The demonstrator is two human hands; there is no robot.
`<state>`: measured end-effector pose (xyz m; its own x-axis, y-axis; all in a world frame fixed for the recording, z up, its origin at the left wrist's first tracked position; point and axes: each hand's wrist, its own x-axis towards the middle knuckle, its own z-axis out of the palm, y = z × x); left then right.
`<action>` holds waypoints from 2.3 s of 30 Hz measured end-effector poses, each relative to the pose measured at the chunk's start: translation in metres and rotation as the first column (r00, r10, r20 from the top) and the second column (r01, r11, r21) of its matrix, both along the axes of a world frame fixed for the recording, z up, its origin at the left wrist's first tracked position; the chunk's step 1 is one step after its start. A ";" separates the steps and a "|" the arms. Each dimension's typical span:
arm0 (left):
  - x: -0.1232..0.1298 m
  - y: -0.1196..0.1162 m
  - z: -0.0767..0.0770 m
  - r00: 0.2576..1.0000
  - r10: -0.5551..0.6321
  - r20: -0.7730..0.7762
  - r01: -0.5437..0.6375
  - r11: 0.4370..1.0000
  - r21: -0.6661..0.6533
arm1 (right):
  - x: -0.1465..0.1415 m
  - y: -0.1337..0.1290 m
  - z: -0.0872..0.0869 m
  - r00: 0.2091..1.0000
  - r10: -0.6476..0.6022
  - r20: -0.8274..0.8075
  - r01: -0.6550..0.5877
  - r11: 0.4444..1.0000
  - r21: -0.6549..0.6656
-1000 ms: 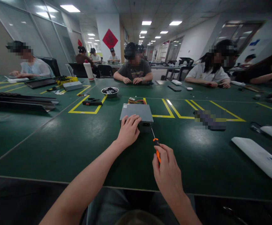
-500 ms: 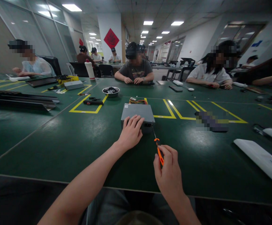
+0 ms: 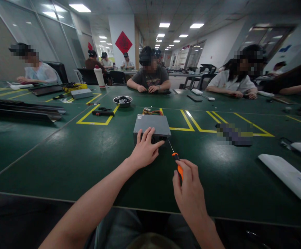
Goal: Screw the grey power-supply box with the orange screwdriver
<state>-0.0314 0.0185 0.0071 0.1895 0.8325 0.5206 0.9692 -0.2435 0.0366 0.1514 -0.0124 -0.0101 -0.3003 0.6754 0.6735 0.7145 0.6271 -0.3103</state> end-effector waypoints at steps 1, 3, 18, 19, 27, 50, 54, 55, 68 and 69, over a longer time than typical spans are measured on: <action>0.000 0.000 0.000 1.000 0.000 -0.002 0.000 1.000 -0.001 | -0.001 0.000 0.000 1.000 -0.003 0.004 0.003 1.000 0.005; 0.000 0.000 0.000 1.000 -0.004 -0.003 0.004 1.000 -0.006 | -0.001 0.001 0.000 0.999 -0.041 0.010 0.042 0.999 -0.010; 0.002 0.001 -0.004 0.997 0.015 0.080 -0.013 1.000 -0.024 | -0.006 -0.002 -0.002 0.999 0.045 -0.017 -0.045 0.999 0.006; 0.002 0.001 -0.004 0.996 0.016 0.083 -0.014 1.000 -0.024 | -0.006 -0.003 -0.002 1.000 0.024 -0.016 -0.024 1.000 0.006; 0.002 0.003 -0.006 0.996 0.021 0.084 -0.019 0.999 -0.029 | -0.004 -0.004 -0.002 0.999 -0.014 -0.035 0.011 0.997 -0.080; 0.010 0.000 -0.005 0.999 0.030 -0.033 -0.031 0.999 -0.025 | 0.003 0.001 -0.005 0.981 -0.067 -0.183 0.004 0.946 -0.325; 0.014 0.001 -0.007 0.996 0.059 -0.065 -0.060 0.998 -0.012 | 0.001 0.002 -0.002 0.992 -0.033 -0.123 0.015 0.989 -0.146; 0.015 0.001 -0.008 0.995 0.070 -0.071 -0.071 0.997 -0.005 | 0.000 0.002 -0.002 0.993 -0.024 -0.113 0.013 0.995 -0.094; 0.021 0.004 -0.011 0.981 0.140 -0.137 -0.140 0.990 0.013 | 0.005 0.009 0.001 0.993 -0.113 -0.025 0.108 0.983 -0.148; 0.022 0.004 -0.011 0.981 0.142 -0.135 -0.141 0.990 0.015 | 0.005 0.009 0.002 0.992 -0.116 -0.042 0.107 0.978 -0.179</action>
